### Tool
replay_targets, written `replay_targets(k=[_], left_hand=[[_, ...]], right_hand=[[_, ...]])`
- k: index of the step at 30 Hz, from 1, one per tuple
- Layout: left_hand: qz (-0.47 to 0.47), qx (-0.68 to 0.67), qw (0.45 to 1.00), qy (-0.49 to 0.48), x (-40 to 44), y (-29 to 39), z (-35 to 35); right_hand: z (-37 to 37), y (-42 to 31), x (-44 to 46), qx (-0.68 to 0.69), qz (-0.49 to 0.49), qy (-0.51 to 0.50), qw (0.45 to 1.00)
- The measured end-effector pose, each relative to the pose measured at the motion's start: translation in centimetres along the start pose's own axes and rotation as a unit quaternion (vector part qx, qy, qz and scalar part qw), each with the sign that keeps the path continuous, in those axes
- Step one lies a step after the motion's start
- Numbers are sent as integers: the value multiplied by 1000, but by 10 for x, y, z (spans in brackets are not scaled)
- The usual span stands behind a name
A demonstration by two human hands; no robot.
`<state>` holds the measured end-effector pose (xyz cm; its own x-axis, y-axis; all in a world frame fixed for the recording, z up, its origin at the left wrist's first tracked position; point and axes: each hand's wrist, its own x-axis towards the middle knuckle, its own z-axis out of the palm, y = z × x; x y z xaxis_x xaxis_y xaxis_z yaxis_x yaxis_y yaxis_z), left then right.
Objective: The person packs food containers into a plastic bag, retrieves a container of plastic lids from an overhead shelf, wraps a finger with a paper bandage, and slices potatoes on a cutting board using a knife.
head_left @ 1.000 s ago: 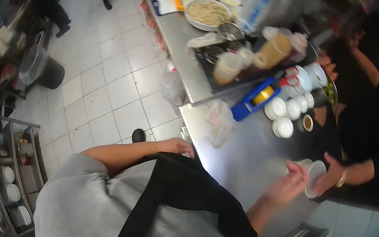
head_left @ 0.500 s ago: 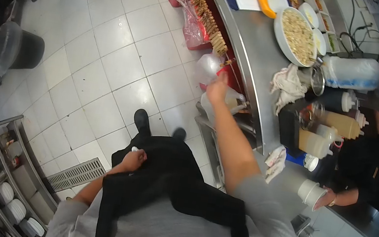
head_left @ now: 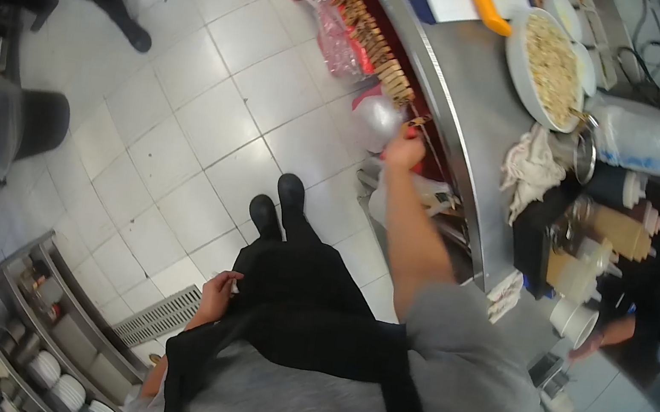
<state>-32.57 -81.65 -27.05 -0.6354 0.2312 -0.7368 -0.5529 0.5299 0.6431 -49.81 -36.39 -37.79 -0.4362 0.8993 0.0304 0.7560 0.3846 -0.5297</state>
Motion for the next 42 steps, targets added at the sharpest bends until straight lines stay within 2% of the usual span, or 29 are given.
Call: replay_targets(k=[1, 2, 3, 4, 6, 7, 8, 10, 13, 15, 16, 17, 18, 19, 21, 22, 24, 26, 29, 30, 31, 32, 34, 35, 36, 37, 40, 41, 42], left_hand=[[29, -5, 1000, -9, 13, 1, 1], [57, -11, 998, -19, 21, 6, -1], [53, -1, 997, -61, 30, 30, -7], [48, 7, 993, -104, 44, 56, -10], [49, -140, 972, -182, 82, 69, -2], [38, -197, 954, -222, 80, 103, 4], [23, -250, 932, -263, 70, 143, 14], [10, -379, 836, -398, 68, 191, 43], [47, -401, 720, -565, 18, 288, 99], [169, -177, 804, -542, -11, 334, 150], [236, -64, 819, -519, -29, 350, 177], [387, 65, 799, -455, -50, 360, 201], [525, 183, 744, -372, -70, 366, 225], [646, 285, 656, -269, -90, 371, 248], [743, 309, 543, -238, -130, 373, 289], [784, 318, 486, -219, -145, 370, 310], [774, 384, 429, -265, -169, 363, 356], [764, 413, 390, -305, -186, 352, 402], [747, 404, 410, -333, -209, 334, 463], [756, 422, 393, -309, -216, 332, 477], [765, 441, 374, -284, -222, 334, 487], [772, 458, 355, -259, -226, 336, 495], [735, 475, 405, -266, -224, 334, 513], [710, 479, 435, -277, -218, 332, 520], [684, 484, 464, -288, -216, 335, 524], [610, 536, 492, -316, -212, 342, 529], [634, 316, 641, -295, -218, 371, 548], [661, 292, 623, -300, -224, 389, 559], [710, 309, 569, -276, -231, 402, 568]], right_hand=[[-17, -12, -31, 39, -127, 59, 989], [-47, -32, -66, 157, -60, -35, 985], [-77, -49, -98, 274, 4, -130, 953], [-94, -50, -123, 347, 4, -170, 922], [-151, -58, -165, 474, -4, -249, 845], [-189, -67, -174, 502, -3, -250, 828], [-225, -72, -182, 531, -2, -250, 809], [-296, -68, -190, 547, 13, -256, 797], [-368, -17, -210, 533, 13, -249, 809], [-391, 25, -227, 533, 23, -232, 814], [-405, 42, -231, 460, 29, -205, 863], [-419, 59, -235, 383, 39, -177, 906], [-431, 80, -240, 304, 57, -150, 939], [-441, 105, -240, 280, 66, -80, 954], [-473, 145, -231, 372, 86, 18, 924], [-492, 157, -223, 415, 94, 64, 903], [-540, 160, -209, 471, 46, 132, 871], [-581, 158, -191, 336, -1, 219, 916], [-610, 217, -156, 241, -42, 248, 937], [-615, 239, -147, 229, -51, 239, 942], [-621, 255, -140, 277, -21, 231, 933], [-621, 274, -132, 420, 36, 230, 877], [-615, 317, -112, 668, 140, 210, 700], [-618, 335, -105, 721, 128, 208, 648], [-625, 342, -98, 717, 117, 217, 652], [-630, 349, -91, 713, 107, 227, 655], [-649, 357, -73, 722, 64, 209, 657], [-656, 357, -67, 728, 47, 195, 656], [-661, 354, -64, 736, 42, 174, 653]])
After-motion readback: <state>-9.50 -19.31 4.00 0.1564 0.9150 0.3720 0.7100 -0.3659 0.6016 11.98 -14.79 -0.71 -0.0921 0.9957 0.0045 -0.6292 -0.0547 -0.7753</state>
